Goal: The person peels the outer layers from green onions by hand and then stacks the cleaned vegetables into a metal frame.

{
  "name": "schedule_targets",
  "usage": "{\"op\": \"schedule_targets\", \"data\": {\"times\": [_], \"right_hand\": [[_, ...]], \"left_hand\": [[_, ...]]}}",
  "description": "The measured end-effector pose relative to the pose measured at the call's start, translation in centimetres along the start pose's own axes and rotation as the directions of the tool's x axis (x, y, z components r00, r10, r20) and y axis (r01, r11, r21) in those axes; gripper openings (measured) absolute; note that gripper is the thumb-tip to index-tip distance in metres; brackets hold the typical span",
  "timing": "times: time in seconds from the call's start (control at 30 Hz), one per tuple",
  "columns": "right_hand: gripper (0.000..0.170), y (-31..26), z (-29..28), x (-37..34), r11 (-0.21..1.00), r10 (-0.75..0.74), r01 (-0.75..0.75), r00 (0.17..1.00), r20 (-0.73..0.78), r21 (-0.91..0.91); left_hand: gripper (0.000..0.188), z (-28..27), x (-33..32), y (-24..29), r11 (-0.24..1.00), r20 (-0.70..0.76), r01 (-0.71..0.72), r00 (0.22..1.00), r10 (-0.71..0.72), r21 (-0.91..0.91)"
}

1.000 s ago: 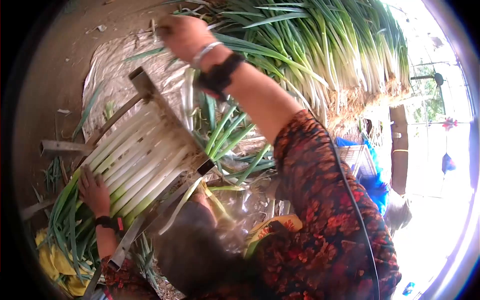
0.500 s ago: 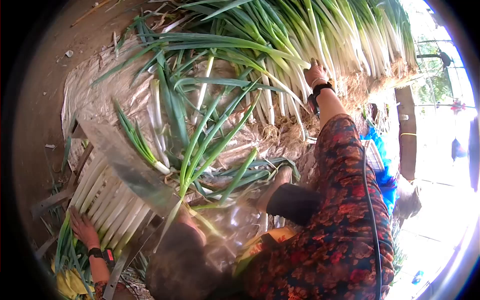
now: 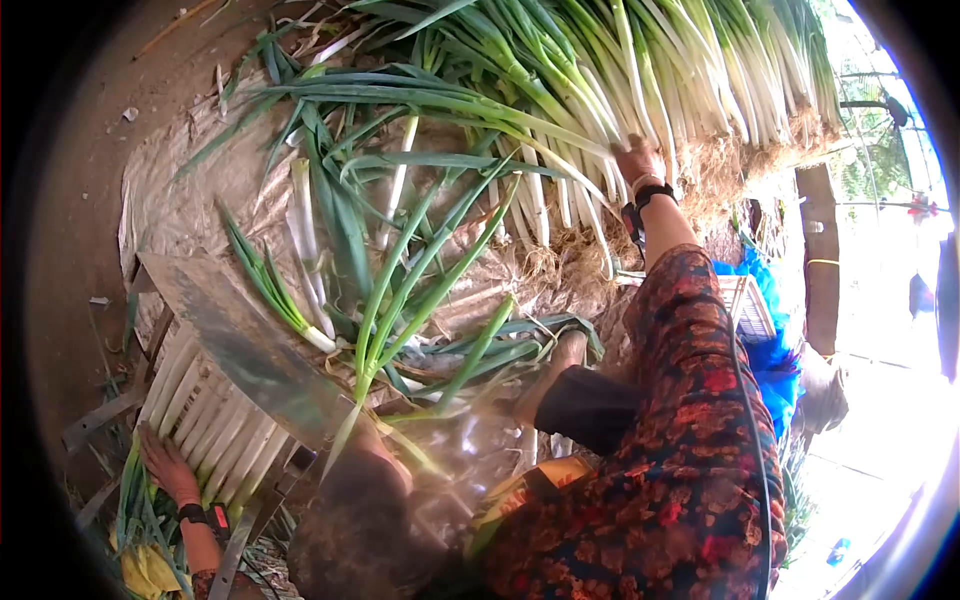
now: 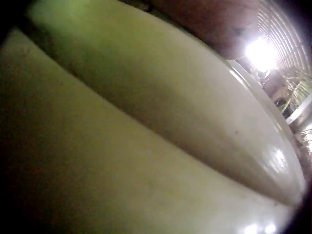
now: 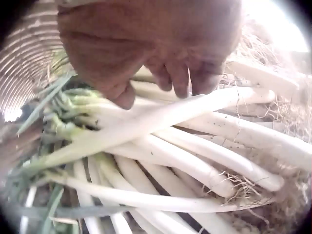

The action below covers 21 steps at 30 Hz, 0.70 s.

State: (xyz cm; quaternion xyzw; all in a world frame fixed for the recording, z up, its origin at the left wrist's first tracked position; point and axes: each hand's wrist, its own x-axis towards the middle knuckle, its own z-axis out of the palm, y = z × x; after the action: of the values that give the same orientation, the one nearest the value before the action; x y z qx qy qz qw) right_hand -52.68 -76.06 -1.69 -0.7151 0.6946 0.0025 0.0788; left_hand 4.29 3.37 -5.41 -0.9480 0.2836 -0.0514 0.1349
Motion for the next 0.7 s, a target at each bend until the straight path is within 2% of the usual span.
{"op": "schedule_targets", "data": {"times": [0.03, 0.07, 0.13, 0.17, 0.2, 0.27, 0.33, 0.4, 0.43, 0.47, 0.5, 0.53, 0.57, 0.67, 0.7], "right_hand": [[0.083, -1.5, -0.4, -0.6, 0.996, 0.019, 0.0, 0.975, 0.223, -0.088], [0.09, -2.4, -0.3, -2.4, 0.96, -0.019, 0.055, 0.991, 0.132, -0.273], [0.089, -2.2, 1.1, -1.9, 0.946, 0.087, -0.017, 0.975, 0.205, -0.324], [0.081, -2.3, 1.8, -2.2, 0.917, 0.096, 0.021, 0.957, 0.272, -0.398], [0.071, -2.1, 2.9, -3.0, 0.898, 0.041, 0.035, 0.986, 0.162, -0.438], [0.065, -4.0, 1.0, -6.7, 0.89, -0.051, 0.171, 0.958, 0.281, -0.422], [0.068, -4.8, 2.6, -10.4, 0.921, -0.124, 0.294, 0.843, 0.523, -0.255], [0.06, -6.1, 3.4, -17.5, 0.961, -0.236, 0.271, 0.72, 0.653, 0.049], [0.056, -6.4, 4.8, -21.2, 0.963, -0.262, 0.136, 0.674, 0.69, 0.233], [0.053, -6.5, 6.4, -24.1, 0.917, -0.302, -0.013, 0.63, 0.716, 0.398], [0.049, -6.9, 7.6, -26.4, 0.884, -0.313, -0.109, 0.585, 0.748, 0.455], [0.044, -7.2, 8.5, -28.6, 0.839, -0.332, -0.208, 0.536, 0.776, 0.503], [0.038, -7.8, 8.4, -30.6, 0.746, -0.383, -0.307, 0.529, 0.757, 0.591], [0.033, -8.3, 8.7, -32.9, 0.693, -0.428, -0.356, 0.496, 0.756, 0.627], [0.032, -9.2, 6.4, -34.0, 0.7, -0.4, -0.318, 0.569, 0.719, 0.64]], "left_hand": [[0.05, -0.6, -0.2, 0.0, 0.999, -0.023, -0.031, 0.999, 0.03, -0.028], [0.05, -1.0, -0.3, 0.2, 0.999, 0.011, 0.002, 1.0, -0.002, -0.035], [0.05, -2.6, -0.2, 1.7, 0.997, 0.075, 0.066, 0.995, -0.062, -0.048], [0.05, -2.6, -0.3, 1.8, 0.997, 0.056, 0.048, 0.997, -0.044, -0.057], [0.05, -2.5, -0.3, 1.9, 0.997, 0.032, 0.03, 0.999, -0.028, -0.066], [0.049, -2.4, -0.3, 1.3, 0.997, 0.017, 0.005, 1.0, -0.004, -0.075], [0.049, -1.8, 0.1, 1.2, 0.996, 0.021, 0.005, 1.0, -0.003, -0.091], [0.05, -1.8, 0.1, 1.6, 0.997, 0.008, 0.001, 1.0, 0.0, -0.073], [0.05, -2.0, 0.1, 1.5, 0.998, 0.0, 0.0, 1.0, 0.0, -0.057], [0.052, -1.4, 0.6, 0.7, 0.993, -0.015, -0.067, 0.998, 0.066, -0.098], [0.053, -2.2, 1.1, 0.2, 0.982, -0.03, -0.134, 0.991, 0.131, -0.135], [0.052, -3.0, 0.9, -0.3, 0.971, 0.068, -0.091, 0.992, 0.109, -0.223], [0.052, -4.8, 1.1, -0.1, 0.95, 0.156, -0.042, 0.983, 0.094, -0.309], [0.044, -7.3, 1.3, -2.9, 0.873, 0.236, -0.023, 0.959, 0.158, -0.487], [0.042, -8.9, 1.5, -3.8, 0.81, 0.197, 0.049, 0.977, 0.083, -0.585]]}}
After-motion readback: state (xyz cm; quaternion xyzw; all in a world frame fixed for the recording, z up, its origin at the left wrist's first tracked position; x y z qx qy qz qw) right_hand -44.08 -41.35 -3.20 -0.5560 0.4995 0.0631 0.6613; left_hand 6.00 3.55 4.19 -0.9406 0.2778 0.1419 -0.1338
